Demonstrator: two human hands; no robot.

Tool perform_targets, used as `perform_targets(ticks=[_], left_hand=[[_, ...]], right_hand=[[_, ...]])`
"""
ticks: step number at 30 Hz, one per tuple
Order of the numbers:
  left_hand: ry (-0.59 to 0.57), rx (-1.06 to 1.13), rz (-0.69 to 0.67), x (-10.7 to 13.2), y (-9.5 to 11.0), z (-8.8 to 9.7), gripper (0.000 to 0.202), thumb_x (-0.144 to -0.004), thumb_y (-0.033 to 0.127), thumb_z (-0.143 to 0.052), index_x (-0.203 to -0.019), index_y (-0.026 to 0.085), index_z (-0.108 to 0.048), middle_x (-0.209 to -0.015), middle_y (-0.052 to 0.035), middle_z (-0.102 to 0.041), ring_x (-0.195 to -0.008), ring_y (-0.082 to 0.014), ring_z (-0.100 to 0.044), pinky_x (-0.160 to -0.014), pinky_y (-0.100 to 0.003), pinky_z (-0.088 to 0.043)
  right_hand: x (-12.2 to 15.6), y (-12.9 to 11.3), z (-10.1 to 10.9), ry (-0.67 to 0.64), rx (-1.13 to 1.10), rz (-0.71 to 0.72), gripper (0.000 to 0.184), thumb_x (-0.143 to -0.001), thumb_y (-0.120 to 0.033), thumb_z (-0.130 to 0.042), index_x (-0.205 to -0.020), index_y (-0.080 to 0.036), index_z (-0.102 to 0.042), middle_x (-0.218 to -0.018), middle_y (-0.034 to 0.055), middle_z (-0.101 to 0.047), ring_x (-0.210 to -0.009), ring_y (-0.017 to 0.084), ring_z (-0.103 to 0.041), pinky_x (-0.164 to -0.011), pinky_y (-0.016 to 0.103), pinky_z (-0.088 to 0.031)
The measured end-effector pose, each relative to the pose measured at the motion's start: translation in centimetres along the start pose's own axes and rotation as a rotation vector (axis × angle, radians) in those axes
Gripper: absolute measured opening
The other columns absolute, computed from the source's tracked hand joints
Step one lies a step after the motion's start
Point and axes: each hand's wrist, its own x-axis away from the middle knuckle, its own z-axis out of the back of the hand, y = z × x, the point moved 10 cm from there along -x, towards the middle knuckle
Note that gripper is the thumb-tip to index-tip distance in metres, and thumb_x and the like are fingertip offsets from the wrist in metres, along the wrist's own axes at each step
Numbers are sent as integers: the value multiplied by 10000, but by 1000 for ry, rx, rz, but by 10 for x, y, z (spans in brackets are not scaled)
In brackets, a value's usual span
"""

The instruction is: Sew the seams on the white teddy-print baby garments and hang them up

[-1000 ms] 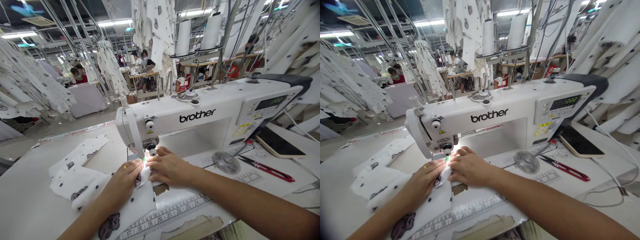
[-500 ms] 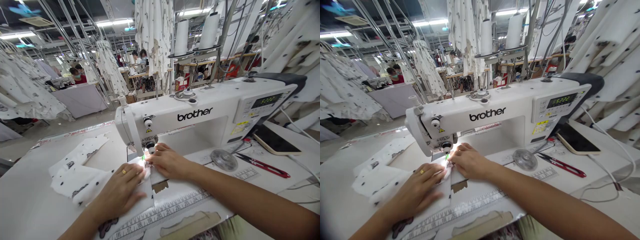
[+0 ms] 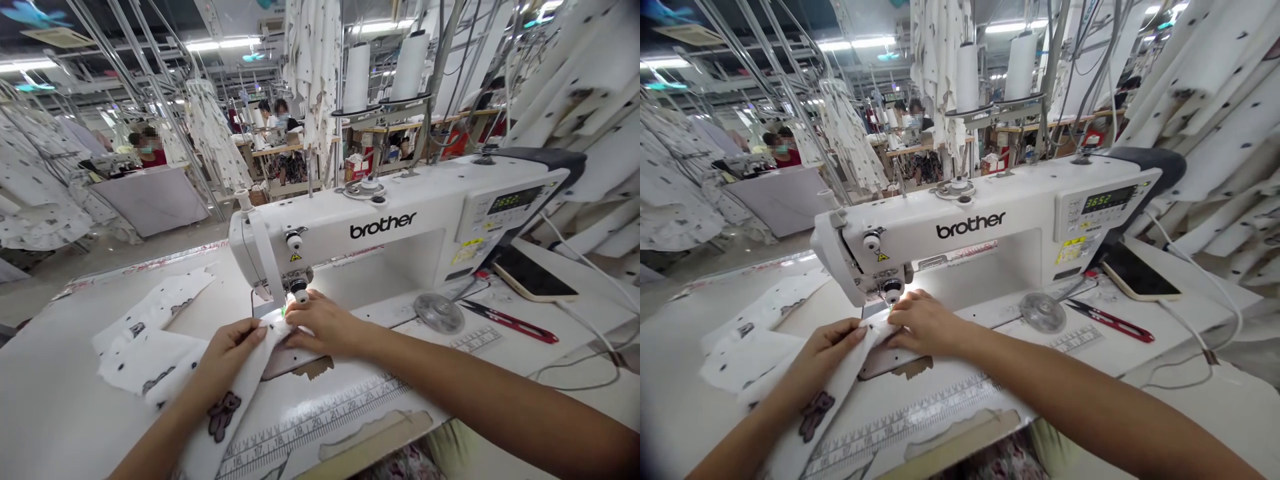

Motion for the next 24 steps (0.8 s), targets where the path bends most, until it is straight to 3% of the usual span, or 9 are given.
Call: perform_targets(ticks=[3,6,9,12,16,20,24], left_hand=[[-19,110,51,0,-5,-2,370,-886,527,-577,-827,165,-621,-686,25,-542,-607,-106,-470,-542,-199,-372],[-40,135,8,2,2,-3,344,-892,491,-585,-774,168,-601,-668,32,-520,-599,-98,-455,-546,-194,-372],[-88,40,-117,4,16,-8,337,-946,448,-508,-799,171,-632,-764,-7,-600,-718,-139,-550,-678,-234,-455],[-38,-124,-286,8,29,-9,294,-993,368,-428,-966,194,-664,-1009,-54,-659,-964,-186,-605,-877,-293,-478],[-31,-475,-495,17,40,-23,282,-996,209,-411,-1163,240,-636,-1241,-62,-613,-1127,-179,-571,-986,-322,-468],[-72,-781,-699,30,46,-42,354,-971,124,-410,-1254,210,-604,-1276,-79,-630,-1200,-218,-543,-1022,-387,-481],[-36,-951,-800,34,47,-47,417,-920,48,-415,-1295,126,-578,-1279,-116,-642,-1182,-239,-580,-1011,-406,-514]], right_hand=[[-4,-1,-5,77,151,27,133,-950,-266,-598,-867,-170,-639,-916,27,-681,-841,165,-559,-877,322,-375],[-1,-13,-3,161,305,153,177,-994,-186,-491,-906,-163,-643,-885,41,-679,-836,169,-557,-863,316,-380],[5,-26,-3,131,375,312,234,-1005,-138,-434,-928,-148,-655,-923,59,-686,-895,181,-566,-889,318,-396],[13,-31,-1,23,275,412,195,-991,-142,-473,-975,-152,-668,-1017,50,-691,-990,167,-565,-980,303,-387],[21,-26,14,6,98,354,176,-924,-142,-548,-1042,-184,-672,-1110,41,-671,-1079,182,-539,-1059,352,-336],[26,-27,16,-13,50,310,153,-899,-178,-561,-997,-185,-678,-1032,40,-662,-1009,183,-538,-1036,372,-329],[25,-24,11,-43,71,271,144,-928,-225,-560,-1007,-199,-678,-1001,36,-643,-981,175,-524,-1044,374,-304]])
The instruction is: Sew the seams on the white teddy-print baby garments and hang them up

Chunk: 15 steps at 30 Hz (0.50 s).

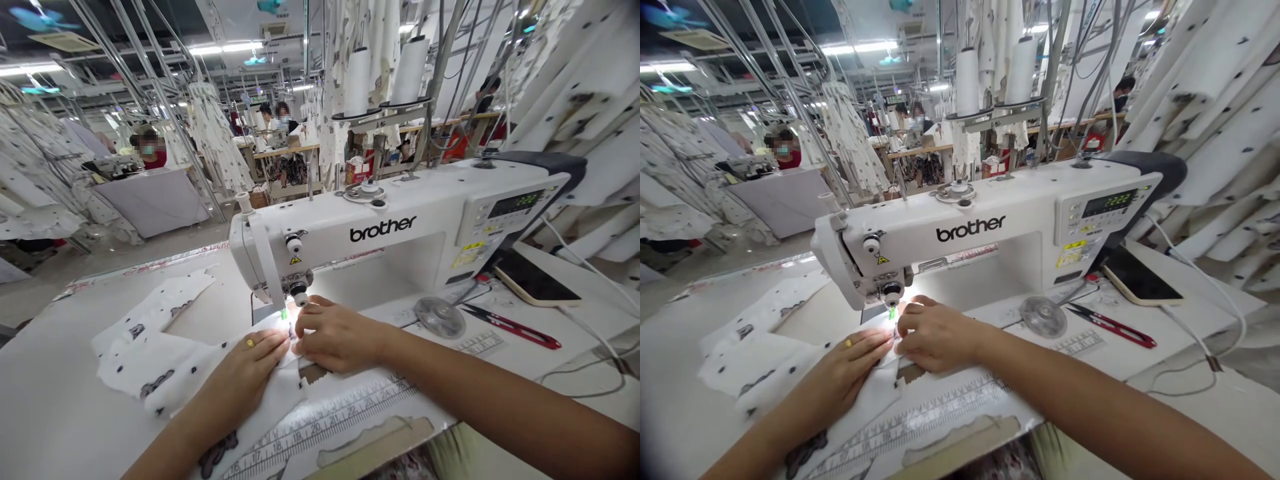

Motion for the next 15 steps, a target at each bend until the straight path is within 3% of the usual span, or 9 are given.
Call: perform_targets(ticks=[5,10,15], left_hand=[[18,-57,-27,-6,-12,0,480,-893,-15,-348,-1271,140,-599,-1266,-103,-655,-1156,-229,-613,-980,-401,-545],[-5,-47,12,-11,-26,-3,471,-904,-4,-354,-1252,172,-618,-1250,-89,-665,-1136,-206,-633,-985,-367,-547],[-37,-50,101,-12,-43,-13,523,-856,-26,-370,-1291,157,-596,-1298,-108,-640,-1194,-228,-609,-1016,-396,-529]], right_hand=[[1,15,-9,-26,77,-121,192,-974,-350,-541,-1066,-227,-657,-1058,36,-612,-1017,191,-496,-1114,416,-215],[0,19,-10,-17,110,-173,236,-972,-415,-536,-1109,-250,-635,-1121,46,-586,-1029,207,-473,-1107,425,-214],[-1,25,-10,-25,105,-229,291,-970,-421,-540,-1187,-240,-611,-1127,65,-592,-1071,229,-449,-1097,433,-236]])
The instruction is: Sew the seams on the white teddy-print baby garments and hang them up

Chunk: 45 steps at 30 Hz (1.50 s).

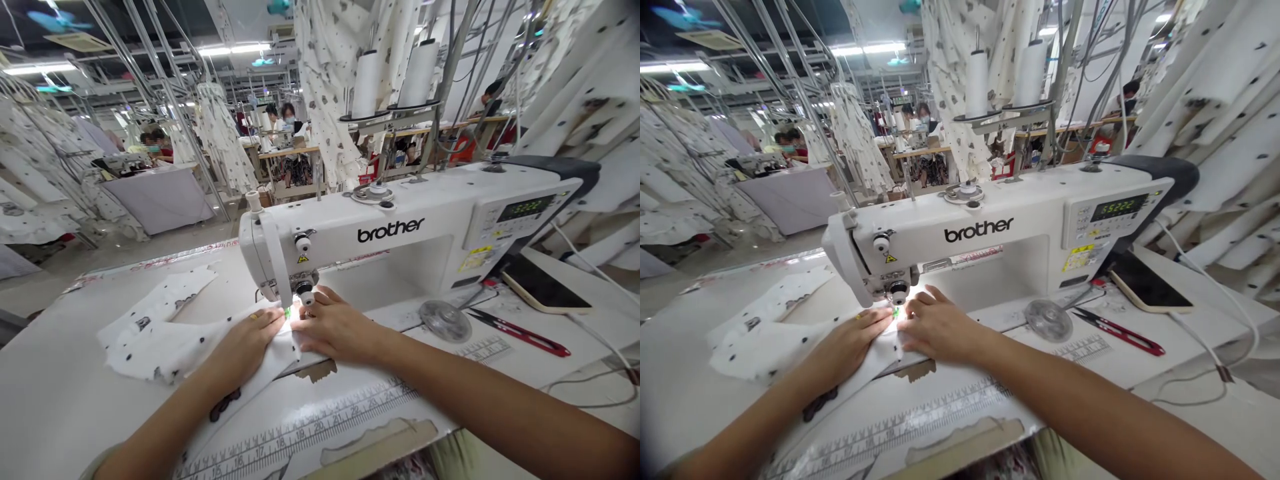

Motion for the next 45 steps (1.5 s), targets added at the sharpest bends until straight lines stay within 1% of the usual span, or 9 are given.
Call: perform_targets(ticks=[4,8,12,17,21,25,29,36,45], left_hand=[[-18,65,38,-2,-5,1,497,-862,6,-386,-1289,153,-596,-1307,-106,-632,-1216,-225,-593,-1042,-398,-510],[-4,133,61,-1,-3,9,394,-923,121,-441,-1283,177,-592,-1316,-99,-618,-1239,-230,-571,-1061,-404,-492],[28,163,97,0,-4,10,298,-961,205,-468,-1227,169,-600,-1259,-102,-635,-1202,-227,-584,-1031,-398,-505],[119,169,8,0,3,17,272,-965,120,-436,-1134,193,-636,-1177,-72,-666,-1100,-196,-615,-944,-362,-529],[146,175,-37,1,7,22,298,-963,97,-436,-1159,198,-637,-1154,-65,-683,-1075,-188,-614,-942,-360,-523],[116,164,-37,2,8,22,343,-955,99,-434,-1186,227,-651,-1133,-62,-701,-1047,-194,-641,-910,-361,-550],[69,74,-61,5,13,15,439,-907,18,-395,-1211,206,-651,-1187,-85,-694,-1131,-233,-632,-948,-412,-547],[11,30,12,7,4,-2,504,-870,4,-420,-1276,225,-619,-1292,-83,-649,-1201,-244,-604,-1004,-443,-523],[11,50,74,-1,-13,-4,589,-793,-46,-403,-1280,200,-626,-1283,-75,-655,-1227,-241,-582,-1035,-417,-509]], right_hand=[[0,1,4,42,-26,26,259,-977,-383,-536,-1162,-233,-637,-1110,55,-601,-1069,214,-458,-1102,421,-245],[2,-7,6,85,-58,91,270,-989,-351,-515,-1195,-212,-619,-1073,52,-621,-1046,193,-492,-1112,414,-230],[1,-17,0,24,-75,136,338,-981,-387,-530,-1266,-211,-572,-1059,58,-620,-1055,205,-500,-1051,406,-277],[-2,-20,-1,7,-80,146,249,-986,-385,-522,-1086,-207,-665,-946,40,-620,-944,188,-506,-1004,376,-292],[-2,-18,1,18,-75,158,240,-987,-374,-526,-1014,-199,-688,-896,27,-620,-940,177,-507,-994,359,-288],[-2,-17,4,33,-88,153,253,-991,-387,-519,-1000,-205,-696,-942,36,-642,-970,183,-518,-1005,365,-290],[-2,-19,7,35,-94,152,218,-994,-357,-520,-1020,-207,-676,-1155,44,-643,-1142,194,-502,-1068,377,-248],[0,-19,3,-6,-98,136,173,-987,-341,-537,-1047,-214,-639,-1095,14,-691,-1198,193,-497,-1100,391,-226],[-1,-9,4,34,-98,99,227,-991,-381,-524,-1099,-213,-633,-1170,26,-663,-1152,195,-504,-1116,403,-187]])
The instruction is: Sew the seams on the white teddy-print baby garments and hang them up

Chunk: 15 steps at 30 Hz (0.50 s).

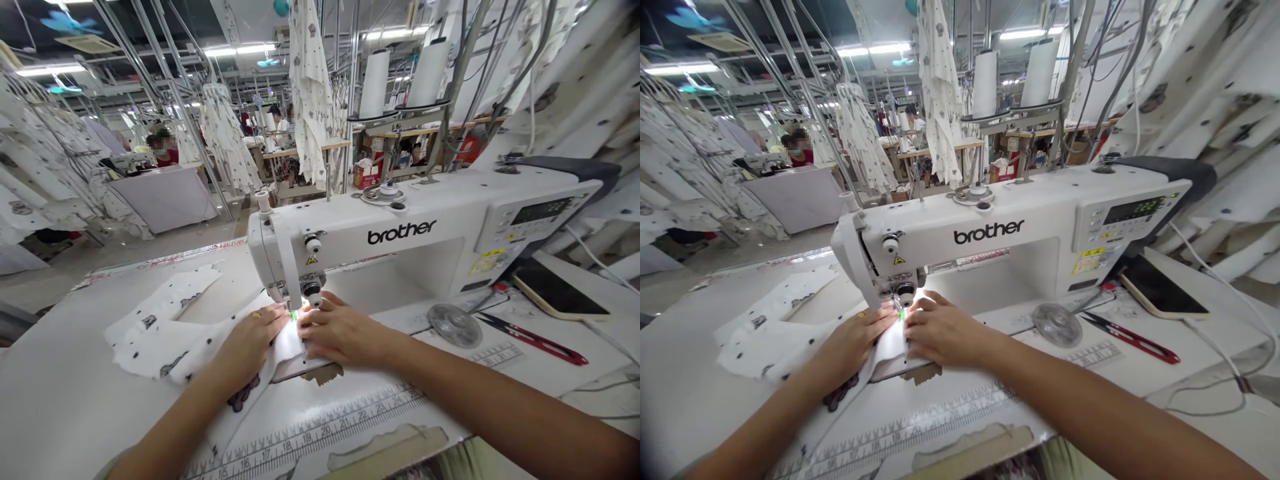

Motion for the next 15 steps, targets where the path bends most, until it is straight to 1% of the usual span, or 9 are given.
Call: perform_targets(ticks=[5,10,12,14,15], left_hand=[[17,2,9,2,-2,-1,597,-816,-38,-397,-1310,230,-599,-1298,-57,-640,-1251,-233,-557,-1041,-410,-497],[13,-17,16,2,0,-1,527,-855,-5,-393,-1284,216,-606,-1298,-61,-636,-1219,-211,-570,-1026,-371,-484],[10,-24,28,2,4,1,453,-899,57,-409,-1271,224,-609,-1295,-57,-640,-1217,-207,-573,-1037,-382,-463],[7,-65,119,1,-1,7,357,-955,177,-418,-1238,250,-622,-1263,-42,-663,-1205,-204,-585,-1088,-420,-401],[11,-97,189,2,-8,12,331,-976,244,-404,-1217,256,-631,-1241,-42,-676,-1198,-208,-592,-1112,-445,-361]], right_hand=[[0,2,2,8,-8,3,199,-983,-360,-543,-1031,-216,-673,-1101,16,-679,-1099,177,-523,-1100,384,-213],[0,5,2,24,-14,24,216,-990,-355,-527,-992,-210,-688,-1032,12,-692,-1066,161,-525,-1078,356,-234],[0,8,3,28,-18,19,230,-996,-357,-514,-981,-210,-692,-1011,11,-696,-1044,163,-523,-1055,350,-251],[-1,10,4,28,-21,15,243,-1000,-353,-504,-972,-206,-695,-987,15,-698,-1009,167,-522,-1027,349,-273],[-1,11,5,32,-20,11,249,-1001,-349,-501,-965,-201,-698,-975,20,-699,-990,170,-522,-1015,352,-281]])
